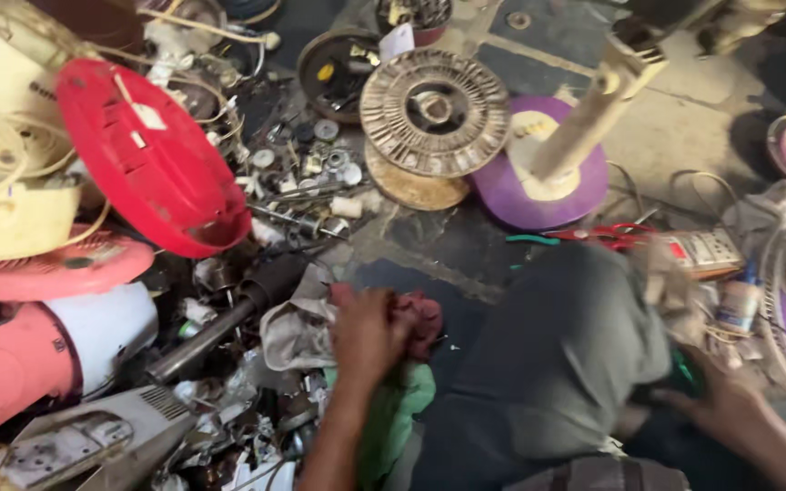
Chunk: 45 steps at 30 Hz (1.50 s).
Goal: The person sits on the floor of a cluttered repair workshop and services an electric fan motor. They apply oil from a plastic bottle onto the motor shaft and winding, fit the rotor back into the stator, press the housing parts together by hand, and use a screwdriver to tighten the motor assembly while turning it over.
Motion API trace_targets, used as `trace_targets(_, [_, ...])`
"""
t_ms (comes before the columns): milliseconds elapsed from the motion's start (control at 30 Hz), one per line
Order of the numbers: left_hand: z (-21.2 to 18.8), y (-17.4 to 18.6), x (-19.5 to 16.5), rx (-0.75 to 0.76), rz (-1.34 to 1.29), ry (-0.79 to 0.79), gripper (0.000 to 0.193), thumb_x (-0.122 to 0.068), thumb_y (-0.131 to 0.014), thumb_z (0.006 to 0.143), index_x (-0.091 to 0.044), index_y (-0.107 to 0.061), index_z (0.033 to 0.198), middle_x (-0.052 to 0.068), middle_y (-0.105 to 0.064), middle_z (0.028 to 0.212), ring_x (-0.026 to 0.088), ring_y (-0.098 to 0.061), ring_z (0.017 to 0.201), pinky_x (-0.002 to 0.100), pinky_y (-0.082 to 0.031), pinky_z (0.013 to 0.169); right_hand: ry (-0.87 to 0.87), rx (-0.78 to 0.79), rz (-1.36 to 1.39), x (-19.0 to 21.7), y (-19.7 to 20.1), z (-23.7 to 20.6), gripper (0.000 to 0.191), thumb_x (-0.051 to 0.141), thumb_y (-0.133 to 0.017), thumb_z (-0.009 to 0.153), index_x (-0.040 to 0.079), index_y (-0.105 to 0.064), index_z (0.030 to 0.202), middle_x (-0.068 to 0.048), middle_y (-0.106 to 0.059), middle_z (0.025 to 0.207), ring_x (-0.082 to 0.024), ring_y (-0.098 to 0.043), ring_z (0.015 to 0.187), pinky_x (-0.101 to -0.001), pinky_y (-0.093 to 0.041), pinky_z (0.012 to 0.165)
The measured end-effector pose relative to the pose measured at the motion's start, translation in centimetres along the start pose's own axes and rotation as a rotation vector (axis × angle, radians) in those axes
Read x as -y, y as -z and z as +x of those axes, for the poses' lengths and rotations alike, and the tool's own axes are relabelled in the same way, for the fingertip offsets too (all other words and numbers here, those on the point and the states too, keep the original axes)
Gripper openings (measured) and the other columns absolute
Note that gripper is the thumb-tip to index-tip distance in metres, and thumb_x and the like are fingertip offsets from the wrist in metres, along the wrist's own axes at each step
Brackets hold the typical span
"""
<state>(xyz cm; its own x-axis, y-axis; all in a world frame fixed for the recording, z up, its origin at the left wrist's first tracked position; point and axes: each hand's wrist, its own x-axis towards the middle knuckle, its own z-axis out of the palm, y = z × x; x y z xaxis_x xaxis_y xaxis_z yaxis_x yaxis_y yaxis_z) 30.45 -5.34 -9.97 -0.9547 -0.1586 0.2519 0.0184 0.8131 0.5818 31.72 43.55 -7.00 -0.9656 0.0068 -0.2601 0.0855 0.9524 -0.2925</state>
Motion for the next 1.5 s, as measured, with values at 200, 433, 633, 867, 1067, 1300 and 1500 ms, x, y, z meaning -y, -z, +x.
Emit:
trace_targets(200, [-3.8, -3.6, -1.0, 0.139, 0.298, -0.276, 0.051, -0.025, -0.076, 0.068, -0.014, -0.066, 0.116, 0.012, -0.06, 0.122, 0.033, -0.061, 0.103, 0.053, -0.049, 0.084, 0.016, -0.193, -0.018, -6.6, 2.6, -0.1, 0.054, 0.032, -0.077, 0.089, 0.014, -0.062, 0.138, -0.016, -0.074, 0.11, -0.027, -0.076, 0.093, -0.0363, -0.059, 0.086])
trace_targets(433, [-2.7, 1.6, 2.8, 0.14, 0.53, -0.006, 0.026, -0.021, -0.06, 0.089, -0.013, -0.066, 0.114, 0.007, -0.063, 0.106, 0.03, -0.061, 0.093, 0.046, -0.05, 0.075, -0.045, -0.195, 0.509, -7.8, 3.0, 1.2, 0.032, 0.018, -0.065, 0.105, -0.005, -0.055, 0.125, -0.017, -0.069, 0.098, -0.022, -0.069, 0.088, -0.038, -0.057, 0.085])
trace_targets(633, [-1.6, -2.6, -1.8, -0.24, 0.678, -0.22, 0.039, -0.023, -0.054, 0.075, -0.013, -0.065, 0.112, 0.008, -0.064, 0.119, 0.024, -0.06, 0.114, 0.045, -0.049, 0.096, 0.053, -0.259, 0.171, -4.8, 1.3, 0.7, 0.049, 0.026, -0.069, 0.096, -0.001, -0.058, 0.135, -0.021, -0.071, 0.108, -0.031, -0.069, 0.103, -0.042, -0.054, 0.093])
trace_targets(867, [-4.5, -10.8, -1.7, 0.226, 0.288, -0.432, 0.013, -0.015, -0.058, 0.09, -0.009, -0.061, 0.1, 0.016, -0.06, 0.113, 0.025, -0.063, 0.086, 0.037, -0.054, 0.071, -0.02, -0.164, -0.127, -2.5, 0.3, 0.3, 0.077, 0.042, -0.073, 0.08, 0.015, -0.053, 0.149, -0.021, -0.066, 0.13, -0.038, -0.064, 0.121, -0.0475, -0.052, 0.101])
trace_targets(1067, [-0.4, -11.4, 0.6, 0.519, 0.307, -0.196, 0.021, -0.008, -0.05, 0.094, -0.005, -0.058, 0.114, 0.02, -0.058, 0.117, 0.032, -0.064, 0.098, 0.043, -0.055, 0.078, -0.119, -0.182, -0.177, -1.3, 1.3, 0.2, 0.077, 0.041, -0.075, 0.079, 0.018, -0.051, 0.148, -0.021, -0.06, 0.136, -0.039, -0.062, 0.122, -0.0474, -0.051, 0.101])
trace_targets(1300, [5.4, -8.2, 2.3, -0.065, -0.218, 0.425, 0.028, -0.015, -0.046, 0.105, -0.003, -0.065, 0.123, 0.028, -0.059, 0.125, 0.046, -0.058, 0.111, 0.053, -0.047, 0.097, -0.161, -0.263, -0.148, -1.6, 2.9, -0.8, 0.064, 0.038, -0.071, 0.089, 0.015, -0.058, 0.147, -0.019, -0.062, 0.136, -0.039, -0.07, 0.108, -0.0481, -0.056, 0.095])
trace_targets(1500, [6.3, -7.2, 2.6, -0.274, -0.335, 0.306, 0.02, -0.001, -0.062, 0.094, -0.002, -0.071, 0.112, 0.019, -0.067, 0.109, 0.032, -0.064, 0.1, 0.042, -0.052, 0.087, -0.165, -0.28, -0.002, -4.0, 4.7, -0.3, 0.058, 0.031, -0.075, 0.09, 0.005, -0.065, 0.141, -0.021, -0.067, 0.133, -0.031, -0.074, 0.101, -0.0439, -0.057, 0.087])
